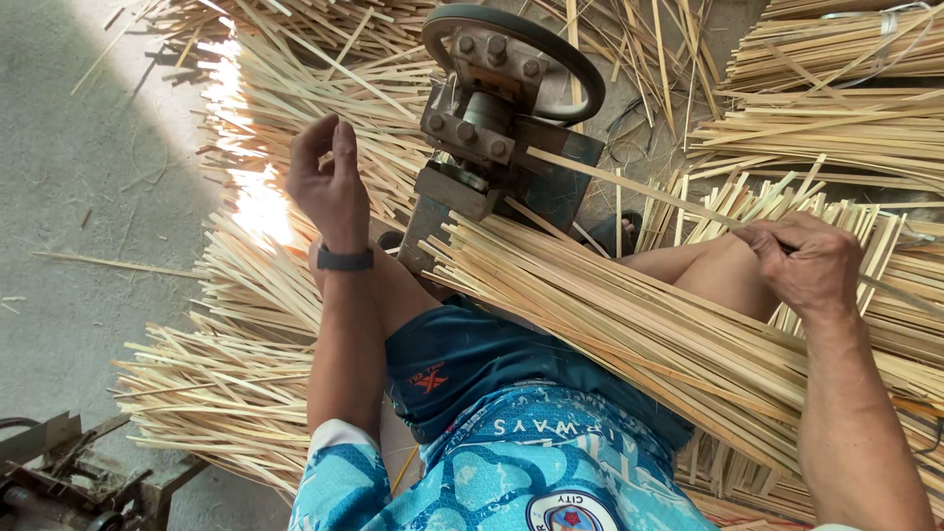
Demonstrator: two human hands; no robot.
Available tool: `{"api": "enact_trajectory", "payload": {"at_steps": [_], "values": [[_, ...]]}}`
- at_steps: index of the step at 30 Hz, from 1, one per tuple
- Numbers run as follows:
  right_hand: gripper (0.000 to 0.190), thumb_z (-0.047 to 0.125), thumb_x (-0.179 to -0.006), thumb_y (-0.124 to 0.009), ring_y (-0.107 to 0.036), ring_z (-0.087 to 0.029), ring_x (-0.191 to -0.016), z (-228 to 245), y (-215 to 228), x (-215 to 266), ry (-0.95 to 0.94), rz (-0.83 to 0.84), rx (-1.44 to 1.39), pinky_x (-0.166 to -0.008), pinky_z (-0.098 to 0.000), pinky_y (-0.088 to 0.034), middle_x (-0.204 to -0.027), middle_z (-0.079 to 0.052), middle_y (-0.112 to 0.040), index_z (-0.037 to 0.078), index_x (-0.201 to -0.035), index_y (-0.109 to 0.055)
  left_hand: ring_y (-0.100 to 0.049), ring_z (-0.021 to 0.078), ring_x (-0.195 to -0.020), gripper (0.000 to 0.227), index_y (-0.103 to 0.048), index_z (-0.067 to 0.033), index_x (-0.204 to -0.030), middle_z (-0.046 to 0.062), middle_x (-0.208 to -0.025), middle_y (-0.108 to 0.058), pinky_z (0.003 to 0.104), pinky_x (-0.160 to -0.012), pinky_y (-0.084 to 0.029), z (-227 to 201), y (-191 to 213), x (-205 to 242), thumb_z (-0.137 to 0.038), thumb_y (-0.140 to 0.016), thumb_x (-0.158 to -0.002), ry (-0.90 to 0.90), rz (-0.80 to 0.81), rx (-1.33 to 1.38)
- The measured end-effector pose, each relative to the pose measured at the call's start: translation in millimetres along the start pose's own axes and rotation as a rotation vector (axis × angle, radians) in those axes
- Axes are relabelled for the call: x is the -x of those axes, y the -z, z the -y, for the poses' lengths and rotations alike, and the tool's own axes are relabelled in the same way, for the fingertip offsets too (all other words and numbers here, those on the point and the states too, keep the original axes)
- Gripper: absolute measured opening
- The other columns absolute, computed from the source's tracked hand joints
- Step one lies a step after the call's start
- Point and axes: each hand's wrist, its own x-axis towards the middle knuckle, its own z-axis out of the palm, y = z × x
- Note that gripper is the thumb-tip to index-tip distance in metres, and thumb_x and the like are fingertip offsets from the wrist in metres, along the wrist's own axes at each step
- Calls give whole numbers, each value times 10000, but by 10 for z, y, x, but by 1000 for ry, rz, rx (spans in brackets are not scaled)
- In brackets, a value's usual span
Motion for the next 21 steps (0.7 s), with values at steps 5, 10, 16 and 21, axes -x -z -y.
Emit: {"api": "enact_trajectory", "payload": {"at_steps": [5,10,16,21], "values": [[241,375,-1058,-698,-612,-163,-630,405,-355,-23,73,30,123,-572,-337,-522,-800,-62,-708,178,-1104,-829,-713,109,-918,485,-609,-24,-1312,86,-1118,-741,207,-657,-594,380,-384,-339,-292,-789,-950,442,198,216],[188,237,-979,-818,-712,-285,-831,844,-475,192,384,-214,150,-800,-463,-583,-912,-155,-721,50,-956,-803,-699,123,-876,414,-615,-15,-1340,134,-1070,-751,197,-578,-506,512,-536,-403,-249,-728,-1018,525,353,721],[86,181,-959,-717,-725,-204,-907,859,-354,463,40,163,-127,-879,-388,-601,-981,-58,-761,108,-964,-763,-736,143,-905,309,-638,-45,-1293,106,-1046,-781,248,-675,-619,574,-596,-379,-240,-641,-1053,478,261,723],[115,178,-926,-736,-721,-197,-786,606,-401,504,-167,414,-156,-771,-376,-602,-909,-65,-763,83,-980,-770,-747,169,-939,301,-627,-42,-1284,110,-1067,-785,281,-718,-644,613,-636,-421,-222,-628,-1043,508,219,816]]}}
